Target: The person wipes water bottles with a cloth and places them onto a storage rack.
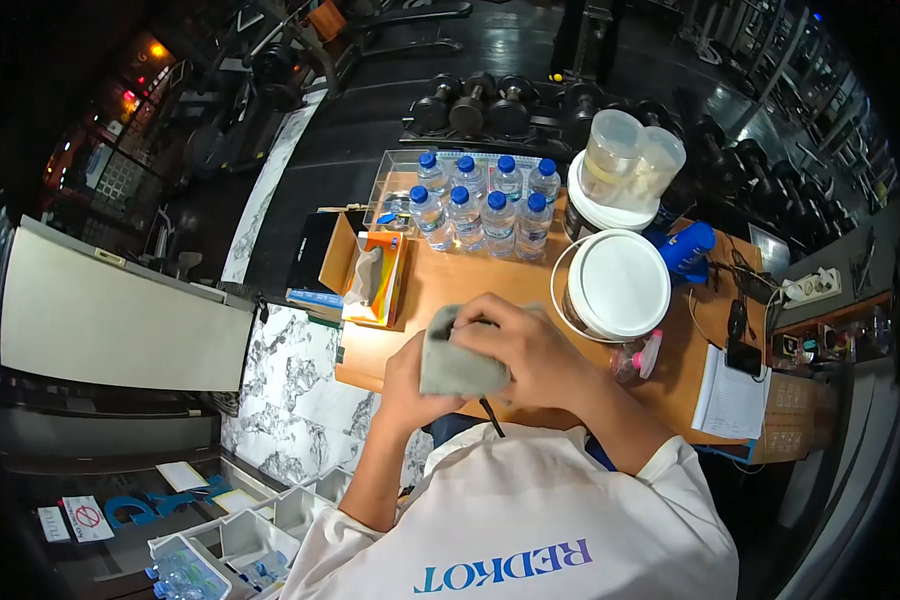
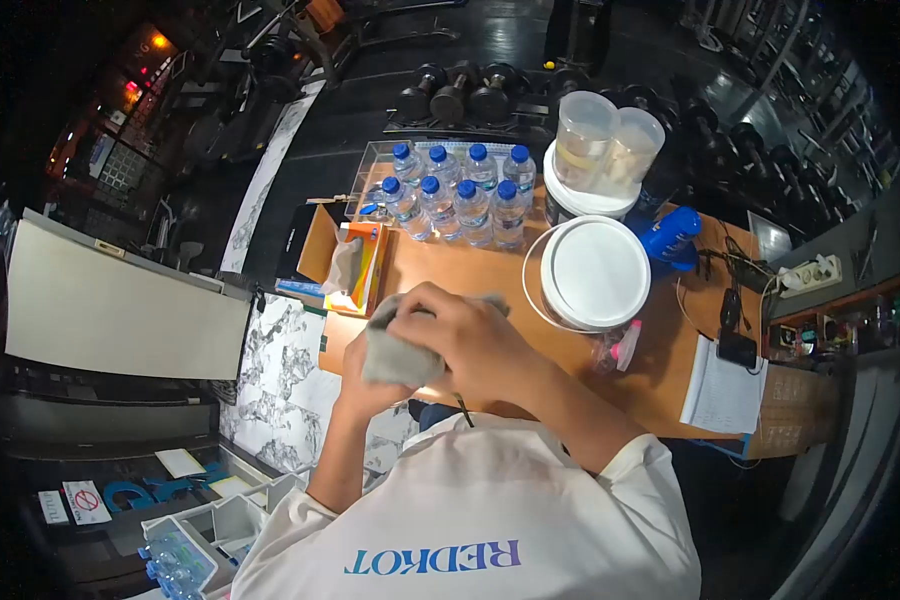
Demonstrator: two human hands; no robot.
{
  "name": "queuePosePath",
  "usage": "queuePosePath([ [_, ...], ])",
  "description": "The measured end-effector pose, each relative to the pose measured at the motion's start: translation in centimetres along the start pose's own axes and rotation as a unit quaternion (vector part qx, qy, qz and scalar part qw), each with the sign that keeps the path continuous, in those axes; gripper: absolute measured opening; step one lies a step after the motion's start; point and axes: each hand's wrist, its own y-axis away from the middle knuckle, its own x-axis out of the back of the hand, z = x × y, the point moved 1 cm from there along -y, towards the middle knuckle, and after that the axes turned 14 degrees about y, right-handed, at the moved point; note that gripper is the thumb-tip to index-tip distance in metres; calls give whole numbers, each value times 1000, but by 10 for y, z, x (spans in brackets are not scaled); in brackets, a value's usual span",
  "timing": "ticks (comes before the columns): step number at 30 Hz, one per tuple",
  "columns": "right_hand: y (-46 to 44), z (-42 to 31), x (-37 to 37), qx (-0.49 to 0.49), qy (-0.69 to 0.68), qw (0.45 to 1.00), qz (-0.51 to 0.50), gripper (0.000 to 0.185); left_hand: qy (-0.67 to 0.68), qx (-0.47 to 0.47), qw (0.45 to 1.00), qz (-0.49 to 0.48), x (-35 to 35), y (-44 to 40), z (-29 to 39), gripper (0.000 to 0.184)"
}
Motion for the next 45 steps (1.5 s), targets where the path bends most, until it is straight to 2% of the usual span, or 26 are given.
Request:
queuePosePath([
  [3, 2, 15, -14, -67, -1, 996, -51, 41, -82, 3, 996, -17, 7, 5, -7, 71],
  [4, 7, 27, -25, -157, -175, 971, -38, 36, -83, 3, 996, -18, 8, 6, -7, 71],
  [5, 11, 37, -38, -240, -343, 908, -24, 31, -89, -20, 996, -12, 9, 8, -8, 76],
  [6, 13, 44, -49, -246, -463, 852, -9, 33, -94, -42, 995, -5, 9, 10, -9, 82],
  [7, 13, 38, -58, -246, -465, 850, -11, 33, -96, -40, 995, -3, 7, 13, -11, 82],
  [9, 14, 14, -77, -201, -346, 908, 128, 36, 140, -62, 976, 157, -1, 17, -14, 94],
  [10, 18, 8, -86, -169, -273, 935, 152, 35, 185, -40, 966, 179, -2, 14, -6, 102],
  [13, 28, 4, -99, -97, -143, 974, 145, 36, 187, -94, 951, 227, 17, 3, -8, 104],
  [15, 39, 20, -111, -106, -142, 978, 107, 36, 318, -91, 901, 279, 22, -7, 2, 94],
  [17, 48, 33, -118, -113, -138, 981, 70, 36, 380, -135, 879, 253, 29, -16, 27, 91],
  [18, 53, 37, -121, -153, -220, 962, 49, 37, 382, -137, 878, 253, 33, -21, 33, 91],
  [20, 65, 42, -134, -231, -374, 897, 37, 41, 584, -150, 775, 192, 36, -27, 39, 88],
  [23, 46, 15, -103, -178, -366, 907, 105, 44, 556, -182, 781, 220, 25, -32, 35, 85],
  [24, 36, 14, -114, -231, -456, 853, 108, 43, 540, -183, 789, 229, 23, -32, 33, 93],
  [25, 35, 19, -109, -232, -456, 852, 112, 43, 541, -180, 790, 225, 20, -32, 33, 93],
  [27, 31, 31, -96, -270, -375, 887, 21, 40, 364, -235, 866, 250, 17, -33, 34, 103],
  [28, 28, 27, -100, -273, -389, 876, 78, 41, 341, -219, 885, 228, 17, -29, 34, 108],
  [31, 24, 28, -89, -332, -361, 870, 51, 46, 249, -209, 921, 216, 9, -20, 32, 107],
  [33, 27, 38, -98, -332, -383, 861, 45, 51, 261, -237, 910, 218, 2, -19, 26, 109],
  [37, 31, 36, -102, -397, -383, 833, 31, 49, 198, -301, 925, 120, -7, -20, 17, 109],
  [39, 38, 38, -113, -372, -517, 762, 119, 44, 258, -187, 940, 119, -9, -16, 6, 110],
  [40, 42, 39, -116, -373, -517, 761, 119, 44, 308, -176, 924, 140, -12, -17, -6, 100],
  [41, 45, 40, -116, -367, -461, 790, 171, 44, 307, -174, 925, 141, -11, -18, -15, 100],
  [43, 55, 35, -118, -359, -403, 812, 223, 45, 476, -42, 843, 247, -10, -25, -9, 93],
  [44, 62, 30, -118, -301, -381, 840, 240, 49, 478, 18, 787, 390, -19, -31, 9, 86],
  [45, 65, 26, -116, -242, -357, 865, 255, 53, 479, 19, 787, 389, -10, -35, 1, 86],
])
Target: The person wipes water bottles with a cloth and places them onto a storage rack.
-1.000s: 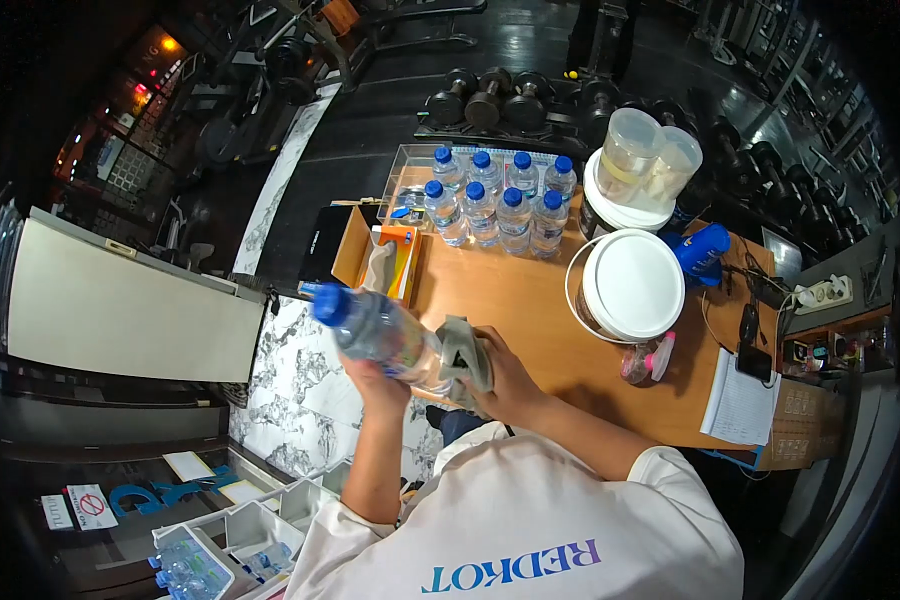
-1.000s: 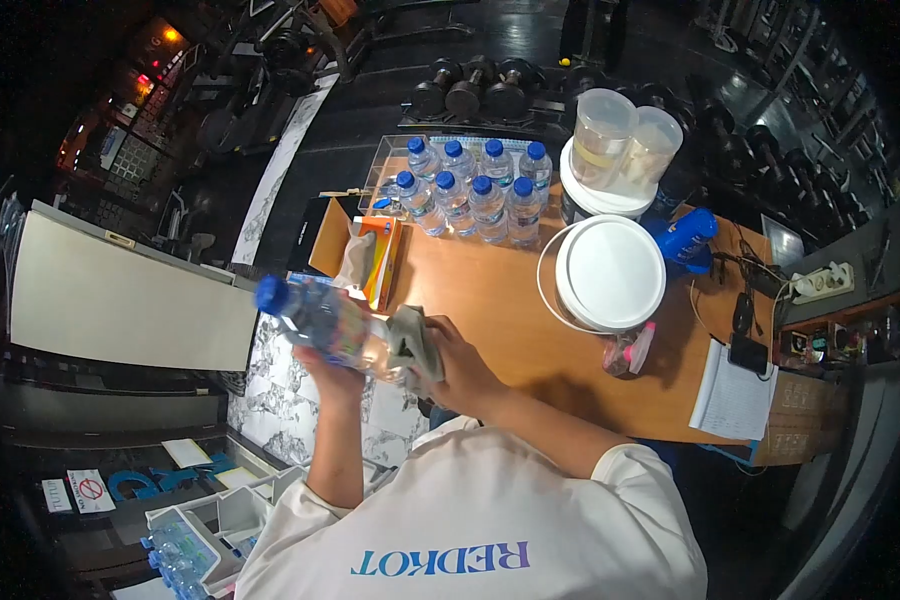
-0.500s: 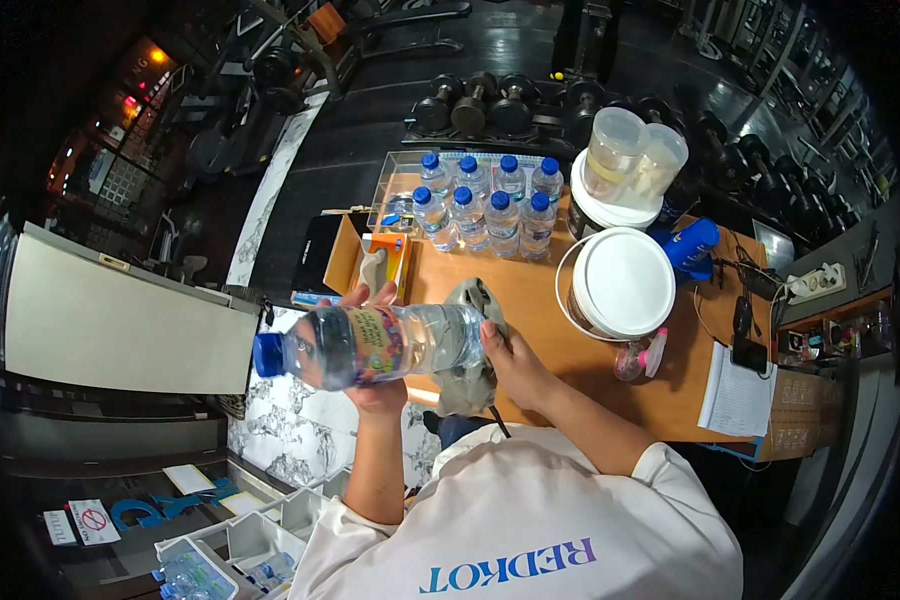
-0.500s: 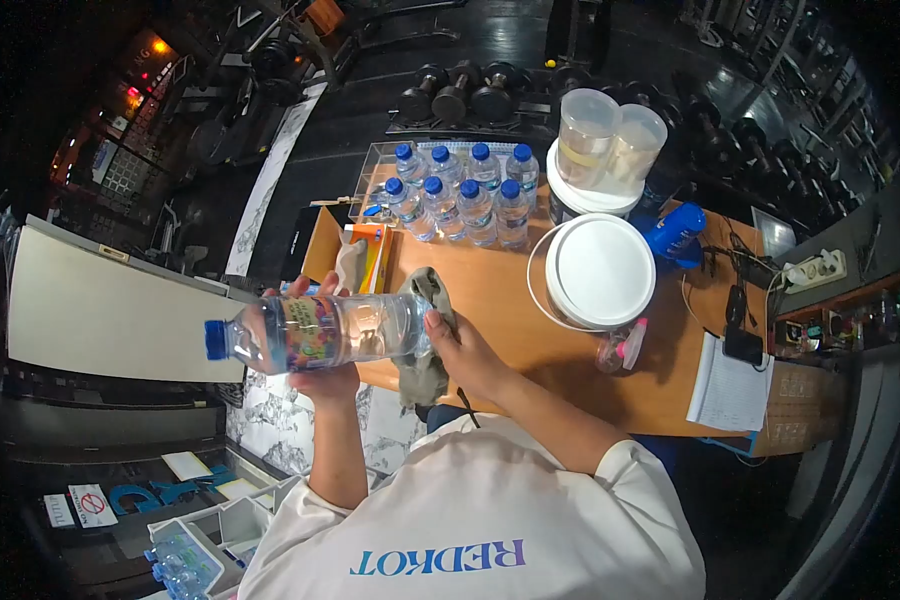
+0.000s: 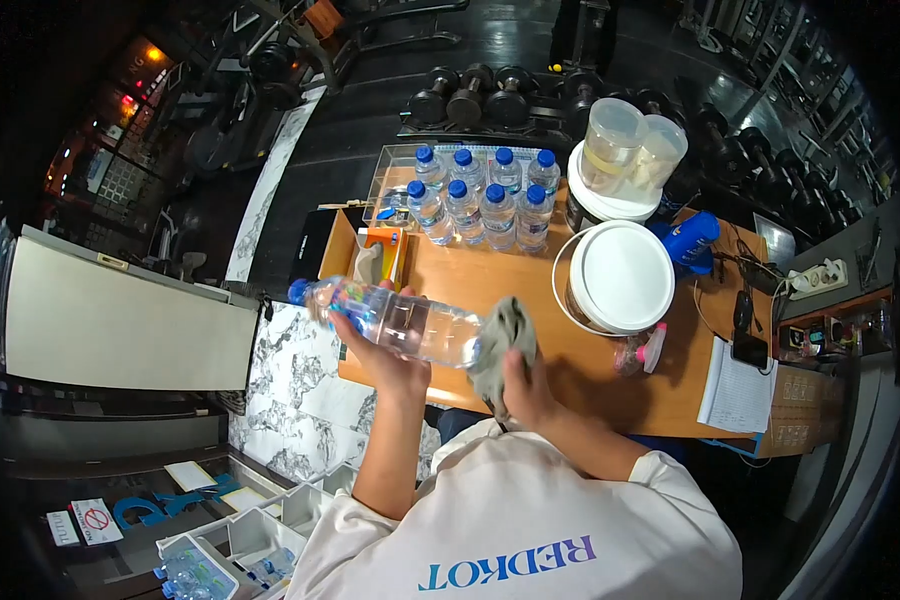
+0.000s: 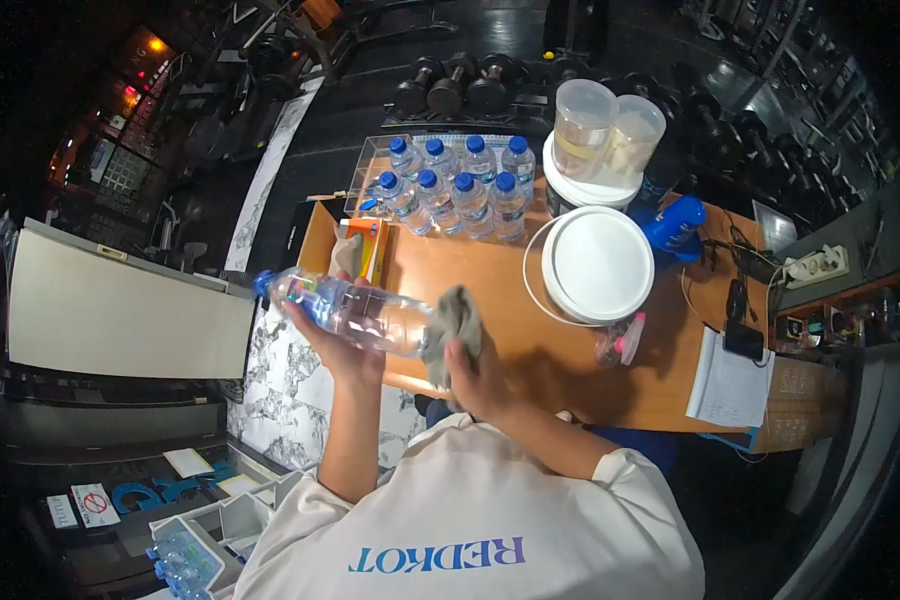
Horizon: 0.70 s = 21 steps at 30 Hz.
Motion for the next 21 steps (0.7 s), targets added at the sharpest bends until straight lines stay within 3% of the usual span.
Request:
queuePosePath([
  [1, -5, -27, -3, 110, -87, 987, -74, 63, 67, 108, 992, -3, 14, -17, 4, 80],
  [2, 4, -5, 7, 33, -113, 967, -225, 58, 133, 215, 967, -7, 19, -26, 4, 75],
  [3, -11, -34, 9, 228, 119, 947, -191, 49, 174, 257, 951, -2, 14, -27, 3, 66],
  [4, -33, -64, 10, 401, 341, 839, -137, 40, 173, 259, 950, -3, 16, -26, -1, 66],
  [7, -62, -73, 9, 343, 408, 846, 6, 29, 188, 238, 948, 91, 11, -15, -19, 69],
  [8, -60, -71, 7, 345, 408, 845, 4, 29, 190, 237, 949, 90, 15, -18, -19, 69],
  [10, -46, -67, 0, 472, 404, 778, -90, 27, 241, 334, 911, 0, 25, -23, -16, 68],
  [11, -38, -67, -2, 489, 404, 766, -104, 28, 211, 322, 923, -13, 29, -26, -16, 67],
  [12, -43, -62, 1, 489, 403, 766, -104, 28, 210, 322, 923, -13, 27, -26, -15, 67],
  [14, -61, -46, 10, 331, 379, 864, 4, 34, 203, 231, 947, 94, 22, -22, -10, 69],
  [15, -64, -52, 8, 274, 392, 878, 6, 39, 161, 202, 960, 107, 15, -19, -7, 69],
  [16, -60, -56, 8, 275, 392, 878, 7, 39, 161, 201, 961, 105, 18, -21, -7, 69],
  [18, -43, -62, 5, 394, 371, 834, -104, 43, 307, 336, 889, 53, 23, -24, -5, 67],
  [20, -40, -47, 3, 440, 358, 813, -129, 45, 299, 339, 891, 29, 25, -22, -3, 67],
  [21, -42, -45, 3, 384, 371, 838, -110, 45, 249, 272, 928, 54, 29, -27, -6, 68],
])
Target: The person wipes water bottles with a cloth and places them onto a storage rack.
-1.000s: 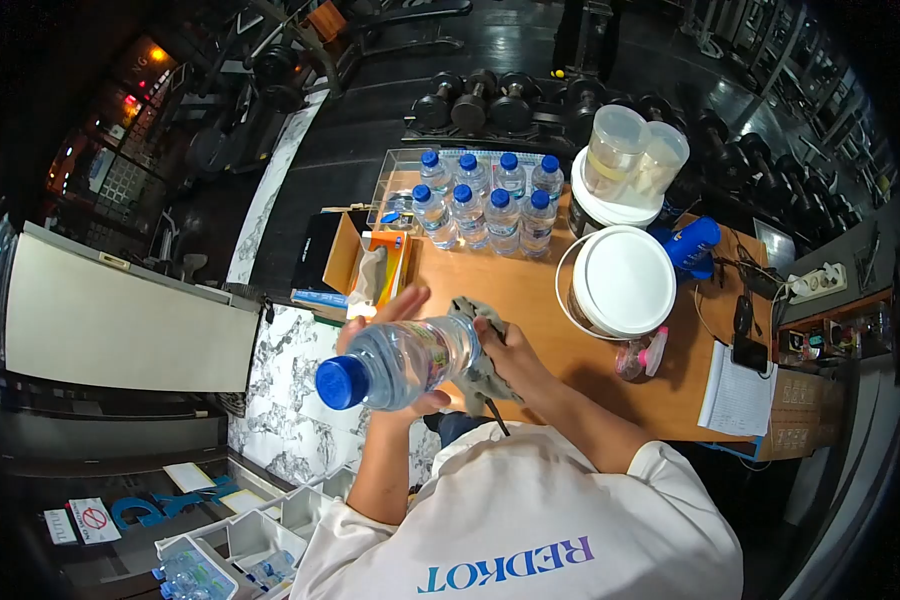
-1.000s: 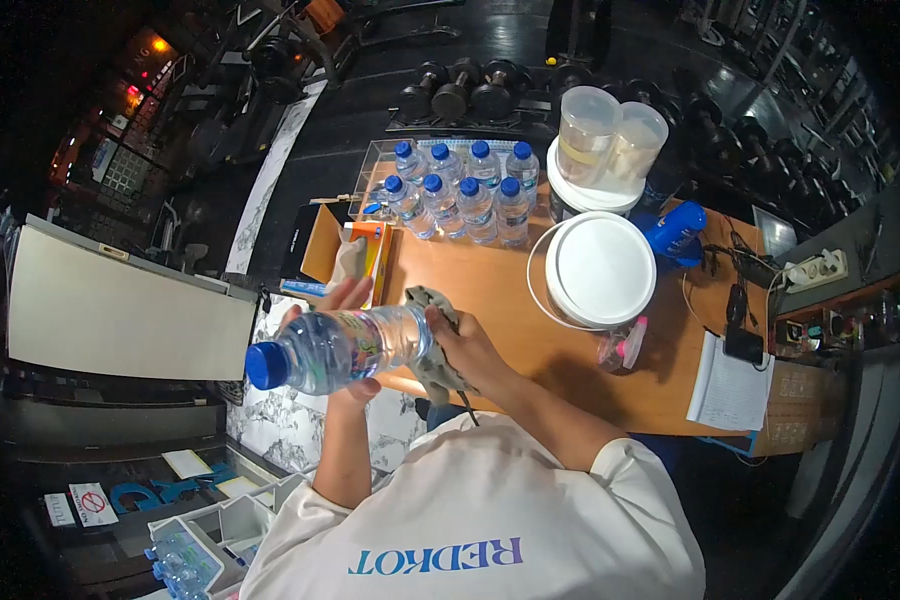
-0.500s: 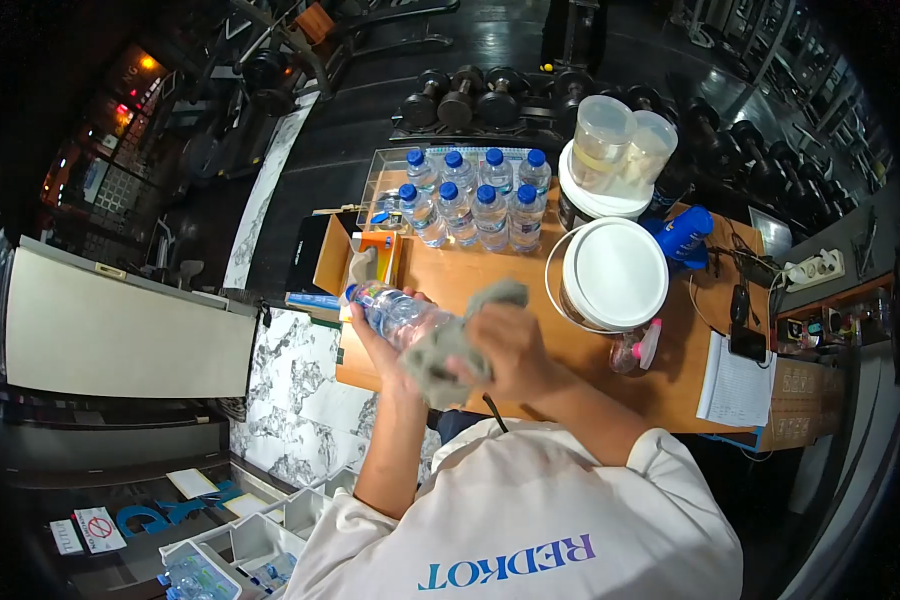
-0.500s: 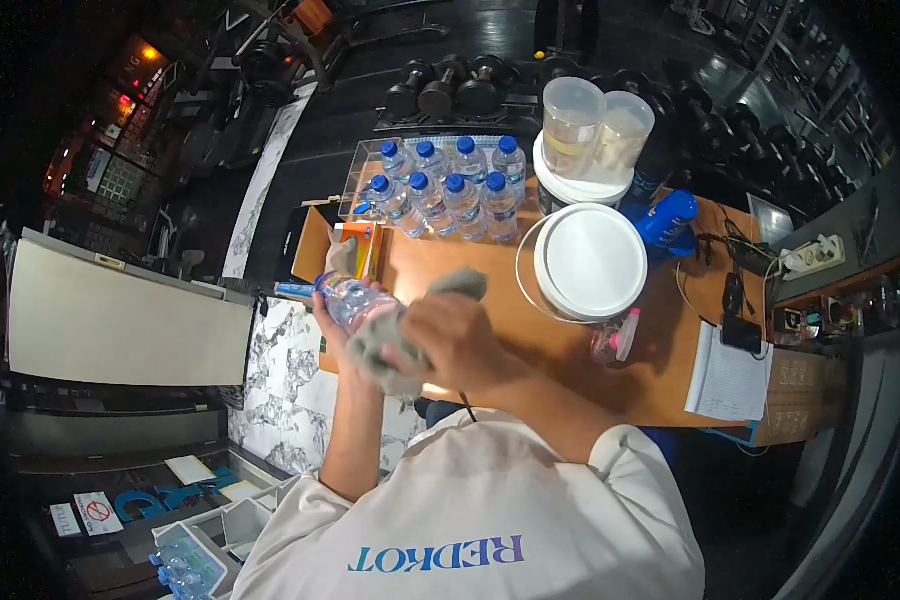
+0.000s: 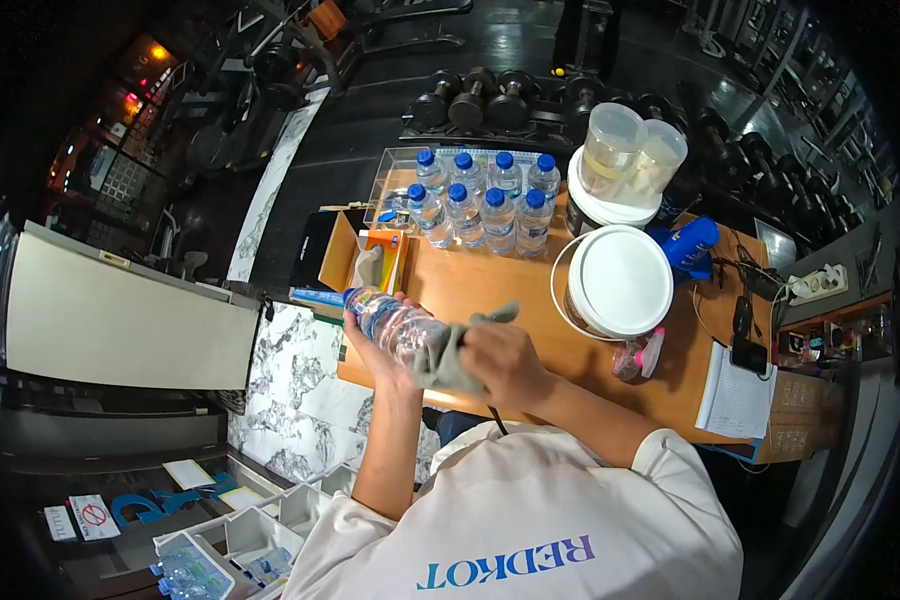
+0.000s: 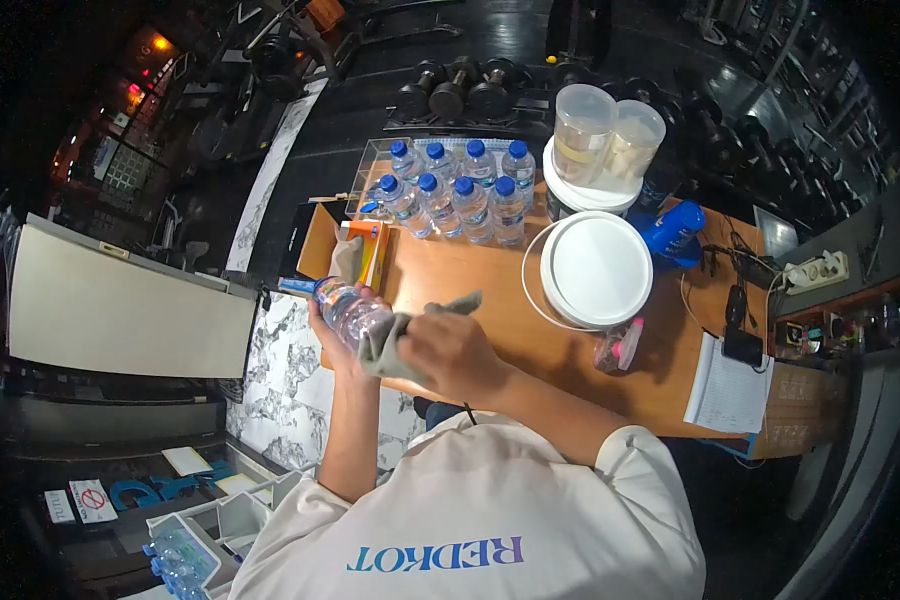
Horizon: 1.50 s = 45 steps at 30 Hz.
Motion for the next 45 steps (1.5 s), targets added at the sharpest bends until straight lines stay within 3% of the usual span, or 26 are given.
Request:
queuePosePath([
  [1, -1, 2, 0, -65, 4, 998, -7, 44, -47, -80, 996, 18, 3, -4, 2, 70],
  [3, 3, -11, -2, -89, 54, 994, -34, 42, -32, -85, 996, 22, 7, -7, 8, 71],
  [5, 10, -21, -9, 62, -29, 994, -83, 41, -45, -58, 997, 8, 13, -9, 16, 72],
  [6, 15, -19, -11, 61, -22, 993, -103, 40, -60, -27, 996, -66, 11, -5, 16, 68],
  [7, 17, -14, -15, 62, -21, 992, -103, 40, -59, -27, 996, -67, 11, -4, 14, 68],
  [9, 17, -2, -19, -110, -120, 987, -3, 31, -68, -140, 987, 29, 8, 0, 10, 71],
  [10, 19, -5, -20, -194, -163, 967, 12, 34, -100, -152, 982, 40, 12, 0, 14, 72],
  [15, 26, -2, -21, -149, -138, 977, -58, 40, -83, -118, 989, 15, 20, 15, 18, 72],
  [17, 33, 7, -22, -198, -169, 960, -101, 39, -58, -108, 992, -13, 23, 25, 19, 72],
  [21, 66, 37, -37, -246, -177, 940, -158, 37, -83, -178, 977, 79, 35, 43, 21, 70],
  [22, 78, 46, -43, -288, -184, 913, -223, 39, -88, -178, 977, 74, 46, 42, 26, 73],
  [25, 112, 59, -64, -339, -158, 880, -294, 44, -110, -179, 971, 115, 67, 46, 29, 72],
  [27, 119, 59, -67, -295, -123, 895, -312, 49, -121, -142, 979, 86, 68, 51, 29, 68],
  [29, 99, 49, -58, -266, -151, 900, -311, 47, -217, -182, 950, 128, 68, 52, 27, 56],
  [30, 91, 46, -56, -263, -151, 900, -312, 47, -255, -189, 943, 102, 71, 49, 30, 56],
  [32, 77, 38, -56, -332, -322, 805, -371, 53, -270, -179, 940, 108, 76, 49, 31, 57],
  [33, 65, 29, -52, -330, -319, 809, -368, 53, -286, -166, 936, 117, 72, 49, 29, 59],
  [35, 42, 9, -47, -332, -427, 755, -371, 55, -279, -145, 945, 91, 61, 51, 26, 66],
  [36, 38, 1, -56, -277, -478, 762, -336, 67, -284, -149, 944, 73, 56, 50, 25, 67],
  [37, 34, -3, -62, -271, -474, 766, -338, 67, -288, -155, 943, 57, 51, 50, 26, 69],
  [39, 27, -13, -72, -216, -323, 879, -276, 75, -267, -132, 954, 38, 47, 55, 34, 60],
  [42, 22, -29, -101, -254, -345, 865, -260, 80, -333, -174, 926, -50, 48, 55, 53, 48],
  [45, 8, -49, -119, -263, -328, 861, -284, 81, -378, -206, 901, -43, 39, 77, 79, 44],
])
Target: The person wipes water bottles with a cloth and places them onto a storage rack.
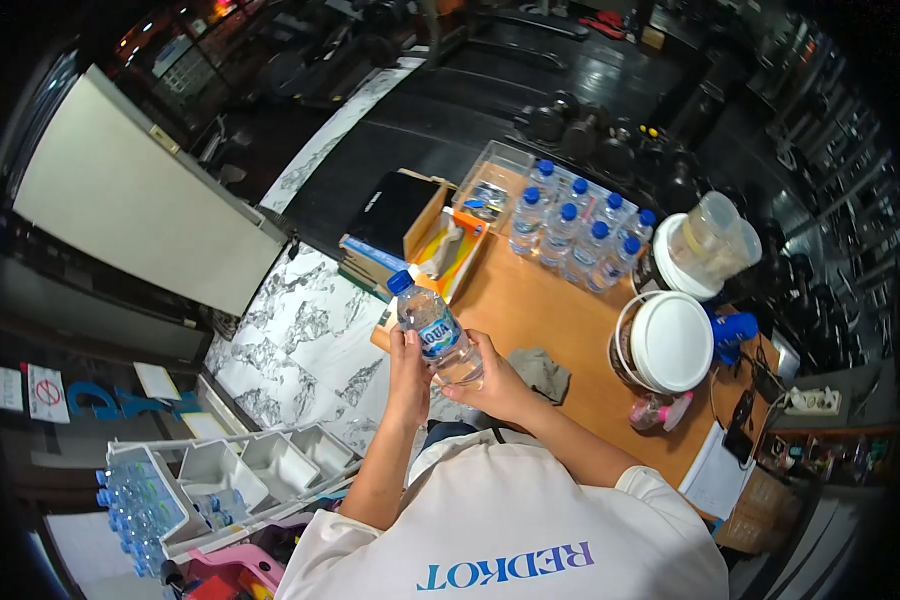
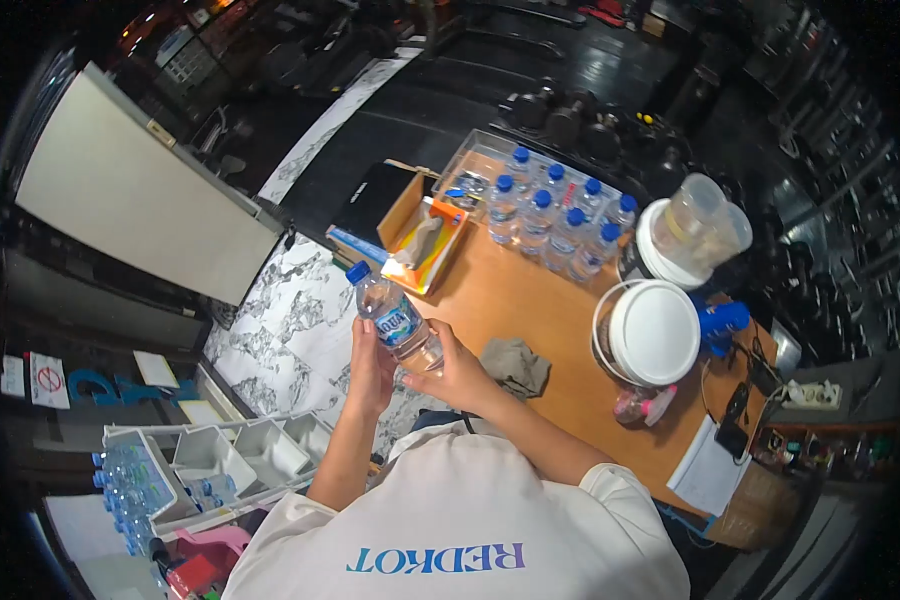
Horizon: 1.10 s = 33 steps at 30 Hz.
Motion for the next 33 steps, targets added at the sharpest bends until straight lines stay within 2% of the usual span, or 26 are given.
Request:
queuePosePath([
  [2, -13, -12, -17, 2, 22, 999, -31, 81, 3, -13, 1000, 23, 28, 2, 16, 40],
  [4, -27, -23, -38, 46, 47, 997, -47, 79, -26, -17, 998, 47, 60, 6, 29, 49],
  [8, -54, -31, -98, 73, 53, 990, -112, 78, -19, -65, 991, 117, 106, 24, 62, 60],
  [10, -66, -36, -132, 77, 58, 984, -150, 78, -88, -140, 979, 120, 137, 33, 76, 70],
  [11, -71, -39, -150, 80, 53, 980, -173, 78, -77, -145, 976, 146, 153, 39, 83, 75],
  [18, -96, -67, -266, 44, 51, 929, -364, 79, -57, -172, 937, 299, 248, 99, 124, 74],
  [22, -109, -68, -321, 89, 72, 899, -422, 80, -59, -207, 903, 372, 275, 122, 139, 74],
  [25, -125, -69, -360, 126, 57, 854, -501, 81, -76, -224, 872, 429, 299, 135, 147, 73],
  [30, -160, -81, -423, 168, 54, 813, -555, 77, -105, -246, 826, 497, 334, 140, 173, 75],
  [33, -181, -90, -467, 270, 56, 824, -495, 72, -174, -256, 792, 526, 365, 136, 185, 75],
])
